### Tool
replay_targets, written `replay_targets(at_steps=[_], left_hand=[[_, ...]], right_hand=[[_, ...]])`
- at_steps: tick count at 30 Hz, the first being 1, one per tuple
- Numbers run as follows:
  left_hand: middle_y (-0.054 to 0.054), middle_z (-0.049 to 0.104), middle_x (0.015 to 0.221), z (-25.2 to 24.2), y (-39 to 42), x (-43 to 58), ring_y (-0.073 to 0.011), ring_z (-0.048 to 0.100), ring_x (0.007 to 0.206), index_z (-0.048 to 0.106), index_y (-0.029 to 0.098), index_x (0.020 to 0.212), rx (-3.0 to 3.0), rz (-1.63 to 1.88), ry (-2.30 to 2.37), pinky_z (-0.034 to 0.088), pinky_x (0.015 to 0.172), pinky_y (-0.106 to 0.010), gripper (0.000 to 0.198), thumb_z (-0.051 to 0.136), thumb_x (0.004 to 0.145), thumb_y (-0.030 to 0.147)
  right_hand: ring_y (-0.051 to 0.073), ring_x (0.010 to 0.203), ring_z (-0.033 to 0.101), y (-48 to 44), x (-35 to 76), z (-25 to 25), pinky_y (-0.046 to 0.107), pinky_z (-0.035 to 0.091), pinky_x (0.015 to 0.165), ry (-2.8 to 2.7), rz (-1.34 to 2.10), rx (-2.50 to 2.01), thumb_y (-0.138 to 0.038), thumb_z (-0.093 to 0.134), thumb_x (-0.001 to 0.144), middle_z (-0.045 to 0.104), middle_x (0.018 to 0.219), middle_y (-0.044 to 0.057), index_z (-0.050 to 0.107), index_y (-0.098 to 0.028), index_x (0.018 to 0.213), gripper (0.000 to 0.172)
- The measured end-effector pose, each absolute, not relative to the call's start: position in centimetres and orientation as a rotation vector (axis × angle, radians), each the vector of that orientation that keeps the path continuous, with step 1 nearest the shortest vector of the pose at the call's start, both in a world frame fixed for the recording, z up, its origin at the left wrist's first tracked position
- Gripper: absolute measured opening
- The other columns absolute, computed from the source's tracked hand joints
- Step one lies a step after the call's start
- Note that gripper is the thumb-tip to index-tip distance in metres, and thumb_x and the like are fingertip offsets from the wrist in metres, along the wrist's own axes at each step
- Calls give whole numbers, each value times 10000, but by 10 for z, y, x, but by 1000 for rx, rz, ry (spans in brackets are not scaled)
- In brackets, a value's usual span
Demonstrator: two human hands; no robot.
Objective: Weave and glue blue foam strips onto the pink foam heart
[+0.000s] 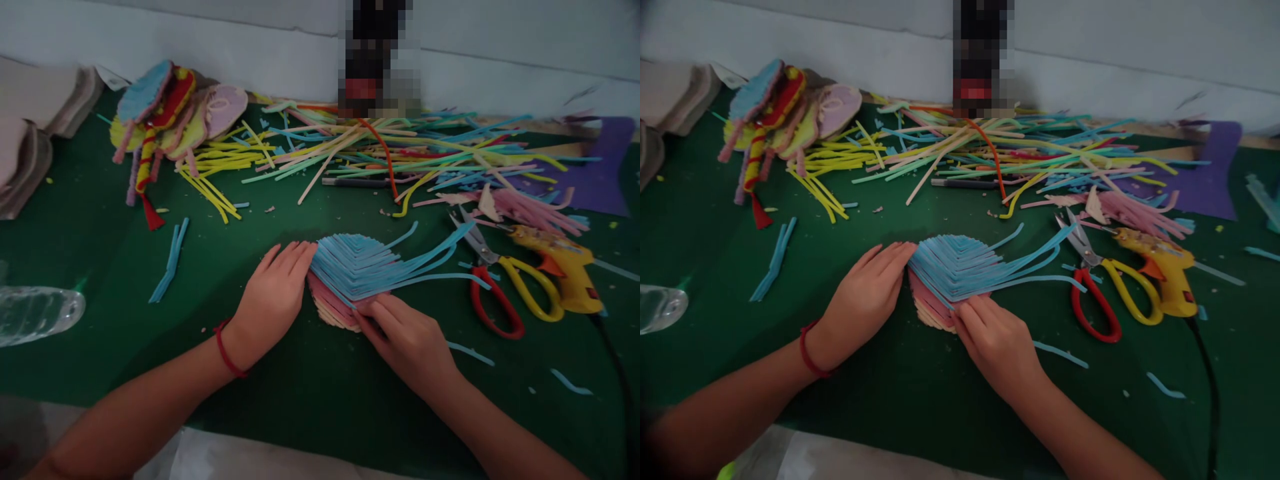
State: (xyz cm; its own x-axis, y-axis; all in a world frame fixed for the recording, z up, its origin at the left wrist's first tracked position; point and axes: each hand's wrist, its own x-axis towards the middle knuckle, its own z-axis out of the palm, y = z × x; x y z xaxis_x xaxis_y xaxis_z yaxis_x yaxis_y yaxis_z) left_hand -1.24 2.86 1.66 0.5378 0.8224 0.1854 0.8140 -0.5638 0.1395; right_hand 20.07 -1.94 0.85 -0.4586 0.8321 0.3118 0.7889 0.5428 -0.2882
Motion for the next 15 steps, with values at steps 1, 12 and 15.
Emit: replay_targets(at_steps=[1,12,15], left_hand=[[-139,527,1363,19,25,-10,-246,474,1271,454,60,1337,2752,319,1464,357,1079,-450,417,323,948,129],[-215,326,1482,11,-33,17,-349,317,1368,385,67,1404,2727,-65,1512,349,1052,-537,766,429,867,612],[-213,318,1485,10,-31,16,-339,307,1375,381,48,1402,2743,-41,1524,330,1070,-525,775,415,873,614]], right_hand=[[122,633,538,-19,201,8,241,356,558,-2364,149,-1323,-161,469,920,565,671,11,541,-176,719,214],[128,664,562,-20,200,6,243,385,590,-2358,181,-1328,-144,473,916,582,690,21,566,-170,746,196],[130,670,562,-20,199,6,245,384,590,-2351,185,-1321,-141,487,910,587,693,26,566,-169,734,195]])
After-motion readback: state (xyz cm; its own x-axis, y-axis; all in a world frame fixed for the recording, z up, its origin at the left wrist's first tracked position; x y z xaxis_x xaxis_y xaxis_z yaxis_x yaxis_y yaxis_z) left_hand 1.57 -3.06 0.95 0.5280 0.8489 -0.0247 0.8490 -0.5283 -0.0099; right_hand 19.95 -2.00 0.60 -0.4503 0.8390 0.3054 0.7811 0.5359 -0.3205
